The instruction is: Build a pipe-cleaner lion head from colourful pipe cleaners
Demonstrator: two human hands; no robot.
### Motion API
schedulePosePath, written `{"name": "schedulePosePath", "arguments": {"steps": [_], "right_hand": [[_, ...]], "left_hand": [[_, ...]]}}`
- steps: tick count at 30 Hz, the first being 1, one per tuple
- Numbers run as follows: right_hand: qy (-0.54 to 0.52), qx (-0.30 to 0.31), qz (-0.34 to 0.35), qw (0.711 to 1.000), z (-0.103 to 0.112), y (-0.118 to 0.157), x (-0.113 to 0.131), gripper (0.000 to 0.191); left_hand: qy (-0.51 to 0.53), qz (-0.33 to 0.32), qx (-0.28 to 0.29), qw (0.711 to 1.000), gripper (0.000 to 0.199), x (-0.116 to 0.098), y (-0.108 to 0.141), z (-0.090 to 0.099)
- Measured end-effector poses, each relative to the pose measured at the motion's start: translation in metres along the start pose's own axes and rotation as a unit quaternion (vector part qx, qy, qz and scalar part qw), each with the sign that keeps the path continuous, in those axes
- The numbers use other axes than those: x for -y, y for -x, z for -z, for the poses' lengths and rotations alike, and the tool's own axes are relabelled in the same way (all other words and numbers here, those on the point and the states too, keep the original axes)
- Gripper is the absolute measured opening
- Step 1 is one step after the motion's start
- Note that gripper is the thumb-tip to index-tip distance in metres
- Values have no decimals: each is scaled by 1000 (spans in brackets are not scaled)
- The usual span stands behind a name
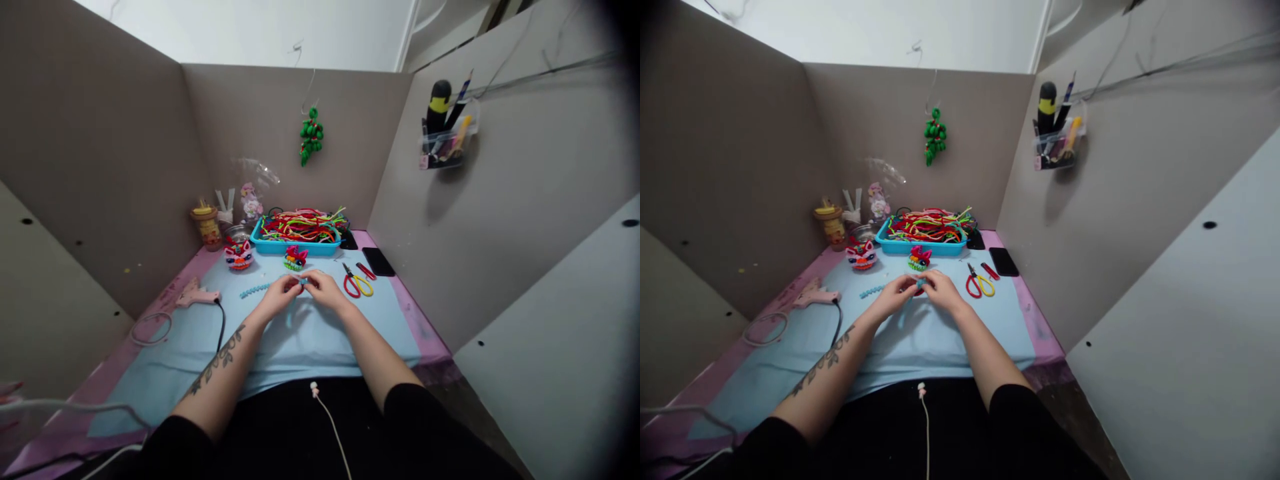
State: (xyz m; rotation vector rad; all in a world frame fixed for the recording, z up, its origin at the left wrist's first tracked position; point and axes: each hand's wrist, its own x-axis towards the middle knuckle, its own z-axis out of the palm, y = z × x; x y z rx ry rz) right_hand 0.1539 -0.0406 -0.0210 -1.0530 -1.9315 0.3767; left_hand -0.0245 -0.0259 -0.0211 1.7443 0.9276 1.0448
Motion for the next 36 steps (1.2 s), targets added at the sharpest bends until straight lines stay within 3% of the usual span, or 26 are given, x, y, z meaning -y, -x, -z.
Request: {"name": "schedulePosePath", "arguments": {"steps": [3,8,14,24,36], "right_hand": [[-6,-30,13,999,-10,7,-5,22],[-8,-82,-8,997,-20,16,-10,16],[9,-134,13,991,-25,16,-13,14],[81,-178,36,980,-30,15,-11,13],[87,-170,52,980,-32,16,-10,23]], "left_hand": [[46,6,-1,999,25,11,-8,-14],[107,14,-75,991,23,19,-1,-28],[86,27,-89,992,13,15,3,-26],[118,24,-92,988,18,25,-3,-27],[145,21,-121,982,30,22,-2,-28]]}}
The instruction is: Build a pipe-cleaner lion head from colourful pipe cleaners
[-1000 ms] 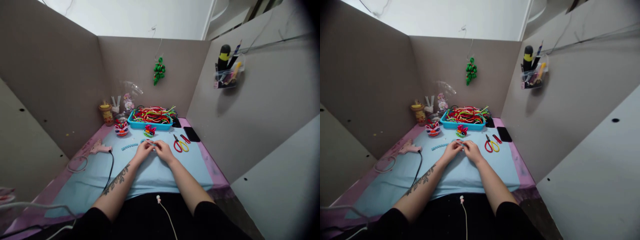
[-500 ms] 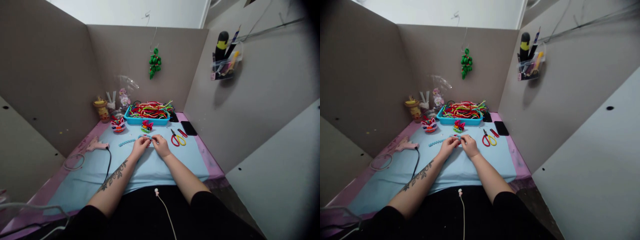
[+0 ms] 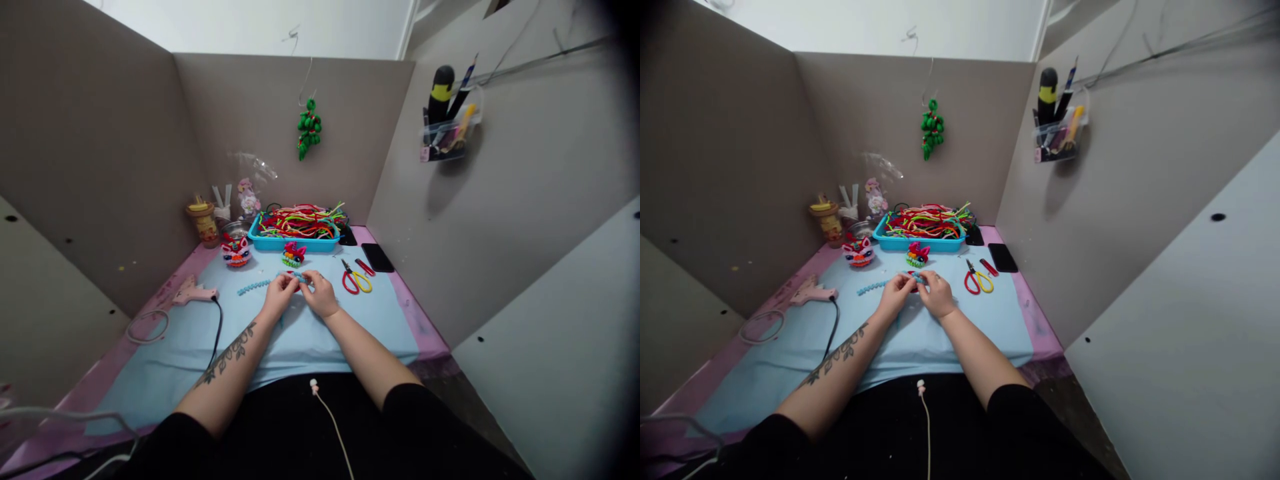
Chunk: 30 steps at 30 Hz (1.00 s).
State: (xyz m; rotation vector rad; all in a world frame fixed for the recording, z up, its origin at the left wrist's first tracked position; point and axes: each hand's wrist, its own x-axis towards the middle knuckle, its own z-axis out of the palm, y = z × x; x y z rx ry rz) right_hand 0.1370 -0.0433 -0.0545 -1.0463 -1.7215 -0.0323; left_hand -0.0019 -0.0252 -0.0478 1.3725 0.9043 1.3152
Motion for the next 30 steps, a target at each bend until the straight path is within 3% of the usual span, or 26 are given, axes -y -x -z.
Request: {"name": "schedulePosePath", "arguments": {"steps": [10,16,24,30], "right_hand": [[18,46,-31,998,5,-3,3,14],[24,60,-34,997,6,-2,3,14],[22,42,-28,998,6,-2,4,14],[16,43,-28,999,5,-2,3,12]], "left_hand": [[-25,-44,-27,998,28,4,-2,3],[-27,-22,-19,999,35,4,-3,5],[-2,12,-64,998,31,-1,-2,5],[17,17,-46,999,30,0,-2,5]]}}
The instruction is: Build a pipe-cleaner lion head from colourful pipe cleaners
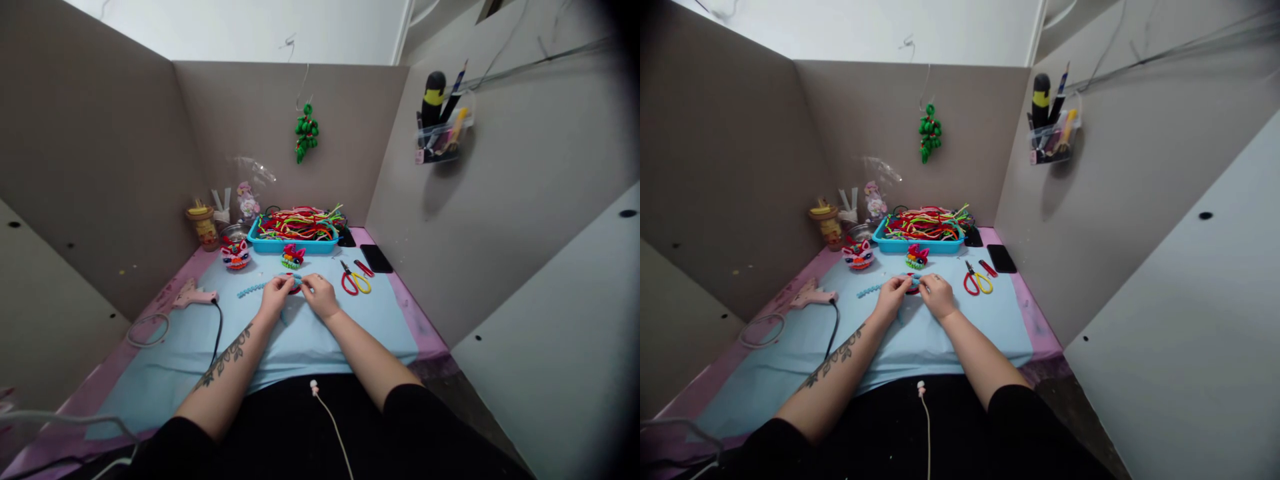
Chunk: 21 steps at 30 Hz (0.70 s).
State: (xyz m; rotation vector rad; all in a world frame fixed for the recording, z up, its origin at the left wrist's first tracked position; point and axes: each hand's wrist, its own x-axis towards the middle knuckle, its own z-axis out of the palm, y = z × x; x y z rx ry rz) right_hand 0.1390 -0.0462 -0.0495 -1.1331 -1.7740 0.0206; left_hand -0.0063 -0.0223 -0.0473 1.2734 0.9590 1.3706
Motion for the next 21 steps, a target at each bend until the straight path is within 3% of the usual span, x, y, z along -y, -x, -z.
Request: {"name": "schedulePosePath", "arguments": {"steps": [9,21], "right_hand": [[-9,11,-10,1000,0,0,2,16],[0,6,-8,1000,-3,-1,4,11]], "left_hand": [[19,3,36,999,35,6,-2,0],[31,-3,10,999,35,3,-3,-1]]}}
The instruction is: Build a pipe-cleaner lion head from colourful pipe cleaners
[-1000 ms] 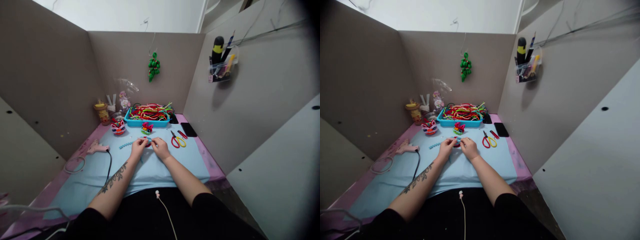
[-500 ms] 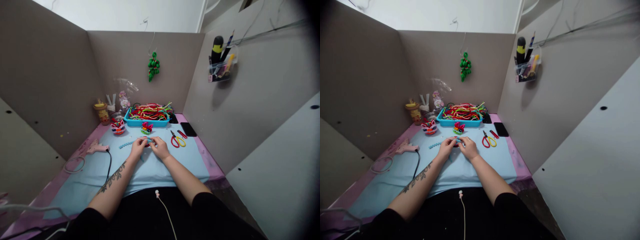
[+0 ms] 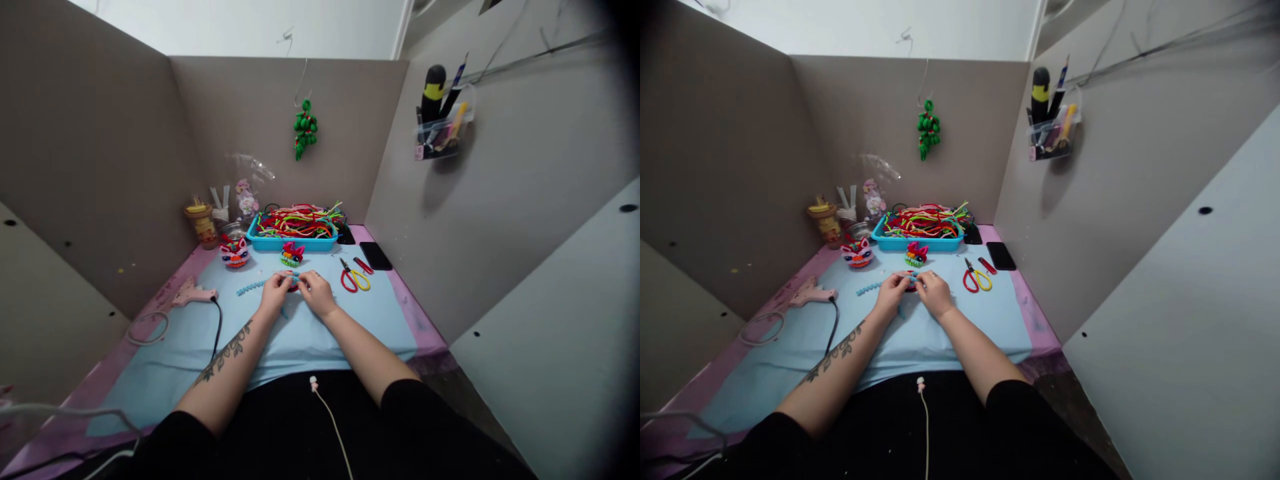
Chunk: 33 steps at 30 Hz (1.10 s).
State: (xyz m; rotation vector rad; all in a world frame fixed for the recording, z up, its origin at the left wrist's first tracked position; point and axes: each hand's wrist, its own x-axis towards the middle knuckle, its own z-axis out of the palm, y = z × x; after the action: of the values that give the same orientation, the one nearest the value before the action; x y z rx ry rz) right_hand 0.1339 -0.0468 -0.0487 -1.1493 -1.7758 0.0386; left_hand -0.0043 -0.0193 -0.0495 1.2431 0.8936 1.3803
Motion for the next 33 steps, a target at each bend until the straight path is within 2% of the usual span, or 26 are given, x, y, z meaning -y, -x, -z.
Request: {"name": "schedulePosePath", "arguments": {"steps": [4,8,11,20,26,33], "right_hand": [[-13,-3,-3,1000,0,1,-3,11],[-22,1,4,1000,1,1,-5,13],[-27,-2,8,1000,0,1,-4,13],[-15,-7,10,1000,-1,0,-2,10],[-19,-11,17,1000,-2,0,-3,10],[-60,-17,1,998,1,0,-2,13]], "left_hand": [[-24,-4,24,999,34,0,0,2],[-92,-9,52,994,28,-1,1,4],[-110,-17,41,993,25,-1,1,5],[-46,3,8,999,27,-4,1,2],[-62,-5,-11,998,29,-5,2,2],[-77,-4,3,997,29,-2,0,4]]}}
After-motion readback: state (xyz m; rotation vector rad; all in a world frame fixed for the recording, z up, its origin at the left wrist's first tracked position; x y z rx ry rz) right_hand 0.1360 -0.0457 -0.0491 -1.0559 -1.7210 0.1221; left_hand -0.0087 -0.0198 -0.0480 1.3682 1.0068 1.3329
